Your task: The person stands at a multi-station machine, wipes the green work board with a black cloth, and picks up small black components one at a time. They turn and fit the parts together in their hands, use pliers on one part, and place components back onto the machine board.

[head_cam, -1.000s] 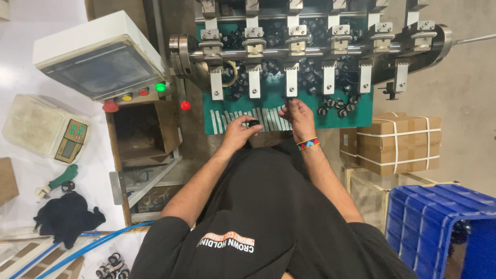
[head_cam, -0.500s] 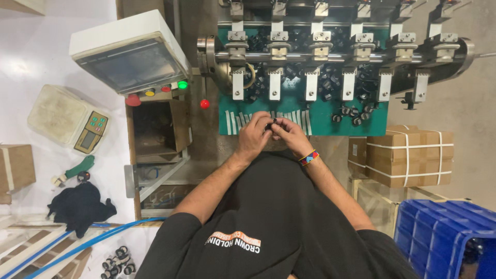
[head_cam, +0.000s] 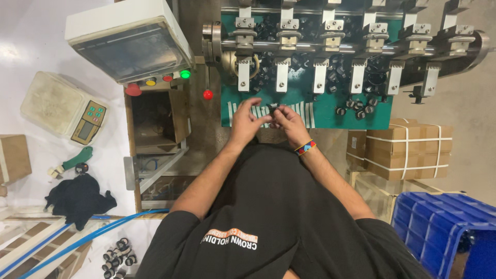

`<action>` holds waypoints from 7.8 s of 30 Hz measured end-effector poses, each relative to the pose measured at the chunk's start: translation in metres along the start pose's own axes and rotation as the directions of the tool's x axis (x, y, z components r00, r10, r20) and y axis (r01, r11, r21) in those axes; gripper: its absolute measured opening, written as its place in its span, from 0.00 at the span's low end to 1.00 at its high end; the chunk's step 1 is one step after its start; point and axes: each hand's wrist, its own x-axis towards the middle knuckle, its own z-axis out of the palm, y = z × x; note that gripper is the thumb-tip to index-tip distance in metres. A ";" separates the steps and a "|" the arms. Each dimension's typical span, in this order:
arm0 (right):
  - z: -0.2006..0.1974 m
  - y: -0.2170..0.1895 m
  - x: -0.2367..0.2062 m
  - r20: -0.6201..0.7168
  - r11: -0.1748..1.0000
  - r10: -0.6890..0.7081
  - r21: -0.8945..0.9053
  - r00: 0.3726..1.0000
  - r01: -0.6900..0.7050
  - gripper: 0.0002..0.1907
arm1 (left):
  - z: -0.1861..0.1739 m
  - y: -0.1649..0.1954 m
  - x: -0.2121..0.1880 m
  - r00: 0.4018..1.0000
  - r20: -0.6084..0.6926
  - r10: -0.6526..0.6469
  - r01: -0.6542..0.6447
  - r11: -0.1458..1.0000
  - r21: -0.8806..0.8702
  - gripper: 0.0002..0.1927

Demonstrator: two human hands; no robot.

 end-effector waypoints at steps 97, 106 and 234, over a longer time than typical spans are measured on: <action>-0.265 -0.076 -0.056 -0.230 0.174 -0.626 -0.973 0.745 -0.155 0.34 | 0.016 -0.117 -0.062 0.850 -0.136 -0.510 0.527 0.819 0.227 0.28; -0.268 -0.058 -0.042 0.115 -0.027 -0.663 -0.991 0.740 0.129 0.36 | 0.106 -0.097 -0.103 0.813 -0.316 -0.489 0.580 0.722 0.377 0.28; 0.246 0.104 -0.105 0.715 0.648 0.321 -0.644 0.621 0.406 0.25 | -0.167 -0.100 -0.431 -0.123 -0.973 0.193 -0.169 0.962 0.212 0.14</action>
